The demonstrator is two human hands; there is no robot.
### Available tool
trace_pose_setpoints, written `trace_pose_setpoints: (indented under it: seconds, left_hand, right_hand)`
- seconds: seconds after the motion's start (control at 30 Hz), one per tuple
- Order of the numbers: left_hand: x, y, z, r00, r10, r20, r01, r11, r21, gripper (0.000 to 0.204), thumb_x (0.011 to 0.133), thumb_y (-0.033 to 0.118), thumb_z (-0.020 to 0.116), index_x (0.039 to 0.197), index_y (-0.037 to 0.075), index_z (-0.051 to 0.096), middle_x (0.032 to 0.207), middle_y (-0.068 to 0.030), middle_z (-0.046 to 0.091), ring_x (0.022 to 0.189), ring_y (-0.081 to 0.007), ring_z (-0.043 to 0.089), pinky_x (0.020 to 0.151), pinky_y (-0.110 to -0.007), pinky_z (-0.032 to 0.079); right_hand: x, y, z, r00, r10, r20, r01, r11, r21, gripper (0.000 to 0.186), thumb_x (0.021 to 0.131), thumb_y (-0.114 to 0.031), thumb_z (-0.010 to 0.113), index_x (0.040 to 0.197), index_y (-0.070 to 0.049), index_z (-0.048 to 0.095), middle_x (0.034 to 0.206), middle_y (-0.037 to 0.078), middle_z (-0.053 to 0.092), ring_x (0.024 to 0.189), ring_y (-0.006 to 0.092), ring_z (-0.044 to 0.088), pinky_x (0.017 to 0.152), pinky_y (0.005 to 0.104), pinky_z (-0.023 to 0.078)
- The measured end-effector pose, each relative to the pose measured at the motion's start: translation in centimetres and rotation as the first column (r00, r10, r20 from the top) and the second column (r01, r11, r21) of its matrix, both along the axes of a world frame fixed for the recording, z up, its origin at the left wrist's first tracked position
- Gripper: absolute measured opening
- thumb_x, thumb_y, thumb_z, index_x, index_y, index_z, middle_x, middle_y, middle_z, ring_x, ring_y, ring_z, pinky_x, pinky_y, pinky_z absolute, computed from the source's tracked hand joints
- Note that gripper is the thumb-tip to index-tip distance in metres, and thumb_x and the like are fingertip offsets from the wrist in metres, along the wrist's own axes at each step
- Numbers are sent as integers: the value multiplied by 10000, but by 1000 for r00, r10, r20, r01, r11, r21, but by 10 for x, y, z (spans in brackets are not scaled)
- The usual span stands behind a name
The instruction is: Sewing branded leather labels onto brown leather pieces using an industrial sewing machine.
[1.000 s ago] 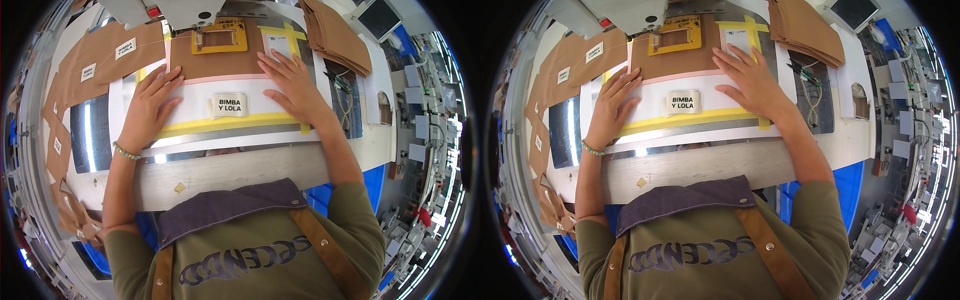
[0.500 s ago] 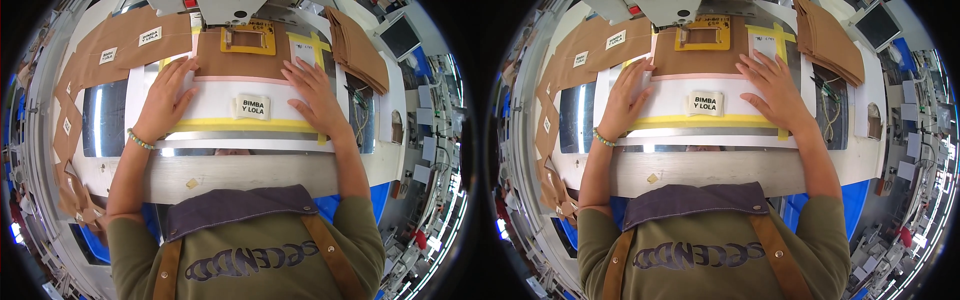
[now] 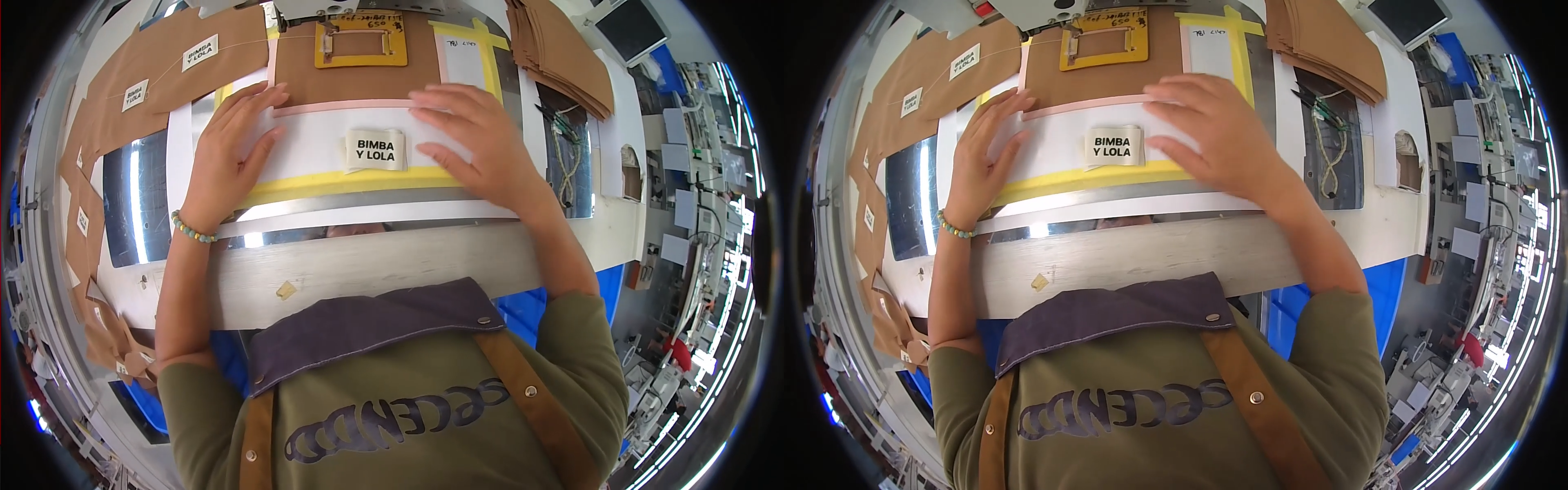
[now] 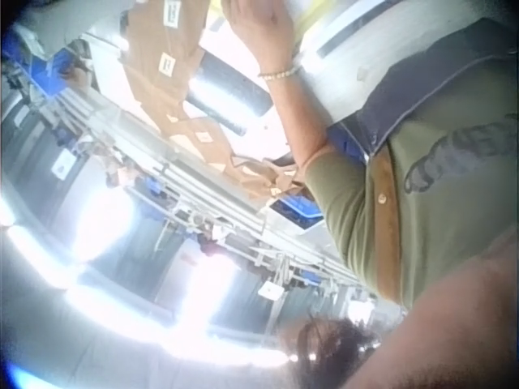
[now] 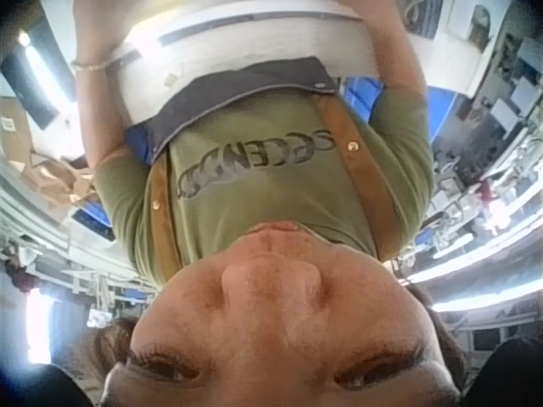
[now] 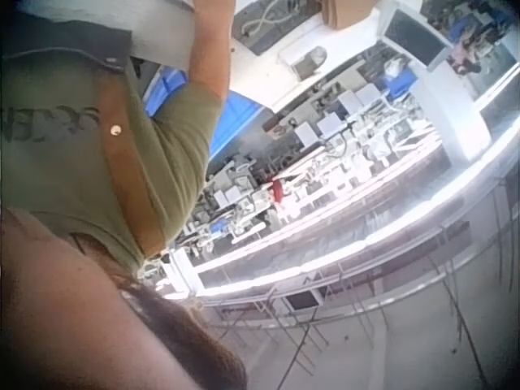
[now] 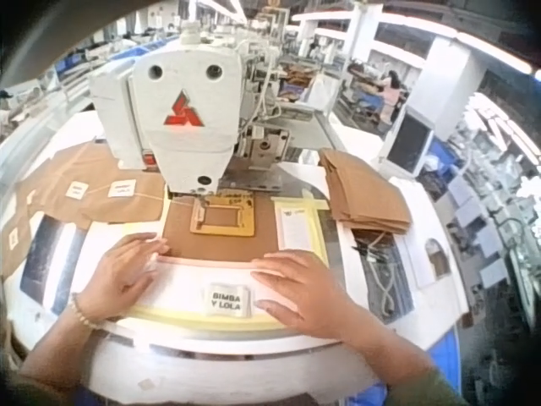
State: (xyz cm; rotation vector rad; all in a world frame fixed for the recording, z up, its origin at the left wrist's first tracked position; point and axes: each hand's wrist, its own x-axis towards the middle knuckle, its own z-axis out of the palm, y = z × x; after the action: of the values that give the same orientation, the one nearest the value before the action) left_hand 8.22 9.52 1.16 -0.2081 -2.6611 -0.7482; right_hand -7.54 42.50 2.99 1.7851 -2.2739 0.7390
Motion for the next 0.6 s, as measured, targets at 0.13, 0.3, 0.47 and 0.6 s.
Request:
trace_pose_setpoints:
  seconds: [0.13,0.3,0.47,0.6]
  left_hand:
    - [2,12,6,1000,-20,10,19,992,126,482,960,60,756,1435,59,675,1356,-126,760,1347,-361,642,1146,-451,513]
    - [11,32,8,960,-202,192,-56,536,842,411,1077,173,691,1455,18,649,1357,-120,753,1247,-222,679,1083,-384,534]
    - [3,23,-2,959,-275,-71,-42,-384,922,374,1151,162,539,1457,-49,571,1120,-43,608,1080,-199,599,982,-328,525]
    - [-1,18,-11,979,-195,-62,-41,-483,875,319,1128,120,584,1394,-54,612,1037,-47,568,1015,-210,573,959,-349,517]
  right_hand:
    - [31,-23,20,986,-79,149,50,981,187,469,896,-278,865,1280,-34,752,1321,121,695,1219,348,666,1045,454,532]
    - [22,-33,2,991,-53,126,41,995,92,398,856,-286,879,1141,-38,755,1164,110,682,1103,315,674,911,445,545]
    - [27,-25,8,952,-140,271,102,984,149,456,868,-268,873,1241,-44,736,1237,113,673,1135,330,682,958,436,562]
    - [25,-28,9,896,-213,390,159,973,166,548,874,-259,887,1350,-57,707,1267,99,658,1084,301,689,952,413,570]
